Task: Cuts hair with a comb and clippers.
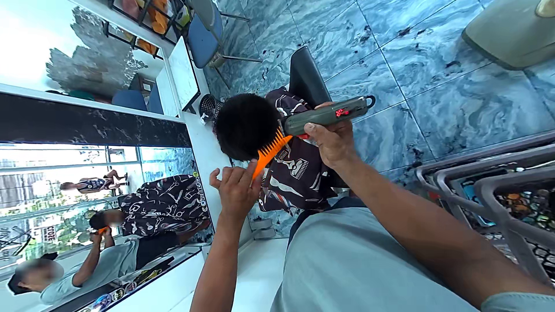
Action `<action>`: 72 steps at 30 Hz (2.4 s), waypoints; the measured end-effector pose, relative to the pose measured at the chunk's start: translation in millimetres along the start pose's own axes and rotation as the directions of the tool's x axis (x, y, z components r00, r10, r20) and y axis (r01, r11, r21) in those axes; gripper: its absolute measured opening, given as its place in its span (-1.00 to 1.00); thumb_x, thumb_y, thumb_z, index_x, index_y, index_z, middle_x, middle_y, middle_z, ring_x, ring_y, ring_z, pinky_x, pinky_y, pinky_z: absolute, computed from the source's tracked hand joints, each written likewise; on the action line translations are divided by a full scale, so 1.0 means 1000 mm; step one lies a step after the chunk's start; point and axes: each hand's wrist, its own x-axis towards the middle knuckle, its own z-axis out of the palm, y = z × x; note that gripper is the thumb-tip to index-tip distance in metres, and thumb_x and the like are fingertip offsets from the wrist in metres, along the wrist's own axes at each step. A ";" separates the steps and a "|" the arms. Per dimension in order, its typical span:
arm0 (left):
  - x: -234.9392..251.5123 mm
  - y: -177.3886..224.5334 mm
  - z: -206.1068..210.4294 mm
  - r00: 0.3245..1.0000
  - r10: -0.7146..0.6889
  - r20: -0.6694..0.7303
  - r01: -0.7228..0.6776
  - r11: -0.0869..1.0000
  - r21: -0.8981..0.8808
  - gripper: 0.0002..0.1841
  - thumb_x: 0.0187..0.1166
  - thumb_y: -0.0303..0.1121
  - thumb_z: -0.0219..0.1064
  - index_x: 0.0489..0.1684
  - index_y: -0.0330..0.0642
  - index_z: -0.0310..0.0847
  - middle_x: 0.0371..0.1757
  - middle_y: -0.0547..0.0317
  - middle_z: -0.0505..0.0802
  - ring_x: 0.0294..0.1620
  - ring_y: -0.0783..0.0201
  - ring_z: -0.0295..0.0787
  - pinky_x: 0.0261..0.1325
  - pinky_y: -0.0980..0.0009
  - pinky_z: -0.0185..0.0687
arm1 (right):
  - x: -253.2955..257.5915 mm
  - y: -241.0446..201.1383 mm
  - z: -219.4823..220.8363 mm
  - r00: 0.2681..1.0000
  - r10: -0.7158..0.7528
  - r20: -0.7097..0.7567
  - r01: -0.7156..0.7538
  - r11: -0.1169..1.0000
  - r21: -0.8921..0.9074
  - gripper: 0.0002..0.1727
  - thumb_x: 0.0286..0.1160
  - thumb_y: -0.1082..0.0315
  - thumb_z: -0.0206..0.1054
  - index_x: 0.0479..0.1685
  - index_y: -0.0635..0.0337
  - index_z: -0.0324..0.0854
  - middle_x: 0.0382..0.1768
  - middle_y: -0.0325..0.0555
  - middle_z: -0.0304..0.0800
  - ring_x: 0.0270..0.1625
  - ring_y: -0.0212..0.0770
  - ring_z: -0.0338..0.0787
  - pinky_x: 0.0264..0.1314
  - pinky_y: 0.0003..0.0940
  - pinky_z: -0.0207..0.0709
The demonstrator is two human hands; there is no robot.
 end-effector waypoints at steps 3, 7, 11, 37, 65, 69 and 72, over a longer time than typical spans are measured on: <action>0.010 -0.004 -0.004 0.995 0.016 -0.094 -0.016 1.000 0.006 -0.66 0.53 -0.07 0.49 0.21 0.12 0.86 -0.40 0.23 0.77 -0.22 0.20 0.62 0.38 -0.07 0.22 | 0.003 0.001 0.011 1.000 -0.021 0.010 0.020 0.999 0.040 -0.55 0.31 0.60 0.54 0.19 0.23 0.55 -0.06 -0.04 0.85 0.00 -0.13 0.89 0.10 -0.10 0.84; 0.022 -0.021 -0.025 0.949 -0.275 -0.151 0.271 0.961 -0.047 -0.63 0.65 -0.16 0.41 0.26 -0.19 0.79 -0.25 -0.06 0.85 -0.14 0.04 0.71 0.23 -0.03 0.46 | 0.007 -0.001 0.026 0.989 -0.050 0.139 0.042 0.997 0.063 -0.50 0.25 0.61 0.58 0.21 0.26 0.55 -0.03 -0.05 0.85 0.02 -0.16 0.89 0.13 -0.13 0.84; 0.054 -0.013 -0.049 0.786 -0.617 0.042 0.570 0.696 -0.437 -0.53 0.94 -0.11 -0.12 -0.15 -0.24 0.65 -0.52 0.26 0.75 -0.60 0.41 0.62 -0.51 0.41 0.59 | 0.004 -0.025 -0.008 0.996 0.020 0.083 -0.013 0.997 -0.079 -0.53 0.36 0.49 0.50 0.28 0.21 0.54 -0.02 -0.10 0.84 0.03 -0.16 0.86 0.16 -0.06 0.81; 0.055 -0.065 -0.044 0.931 -0.194 0.309 0.342 0.758 -0.555 -0.36 0.63 0.11 0.34 0.11 -0.48 0.60 0.06 -0.36 0.73 0.16 -0.26 0.69 0.28 -0.19 0.58 | -0.205 -0.117 -0.039 0.834 -0.199 -0.515 -0.333 0.563 -0.756 -0.40 0.35 0.29 0.37 0.43 0.28 0.39 -0.04 -0.12 0.76 -0.13 -0.28 0.84 -0.10 -0.23 0.81; 0.064 -0.140 0.010 0.957 -0.282 0.074 0.243 0.632 -0.736 -0.34 0.89 0.07 -0.19 0.02 -0.41 0.64 -0.30 -0.14 0.78 -0.29 0.03 0.77 -0.10 -0.02 0.69 | -0.243 -0.073 0.033 0.989 0.151 -0.006 -0.142 0.944 0.297 -0.49 0.46 0.04 0.48 0.26 0.20 0.75 0.08 0.00 0.90 -0.11 -0.22 0.94 -0.09 -0.42 0.85; 0.016 -0.145 0.064 0.999 -0.045 -0.020 0.011 0.601 -0.799 -0.50 0.91 -0.12 -0.09 -0.02 -0.44 0.60 -0.51 -0.01 0.73 -0.54 0.18 0.70 -0.36 0.12 0.72 | -0.228 -0.078 0.036 0.967 0.192 0.169 -0.180 0.980 -0.085 -0.38 0.33 0.20 0.58 0.47 -0.12 0.58 0.12 -0.06 0.85 -0.10 -0.06 0.91 -0.02 -0.03 0.87; -0.014 -0.148 0.095 0.982 0.181 0.049 -0.103 0.738 -0.667 -0.51 0.86 -0.05 0.02 0.02 -0.31 0.74 -0.23 -0.17 0.85 -0.20 -0.12 0.85 -0.10 -0.21 0.74 | -0.198 -0.084 0.046 0.974 0.213 0.076 -0.165 0.899 -0.404 -0.23 0.18 0.32 0.52 0.54 -0.20 0.38 -0.11 -0.15 0.82 -0.26 -0.10 0.86 -0.17 -0.05 0.85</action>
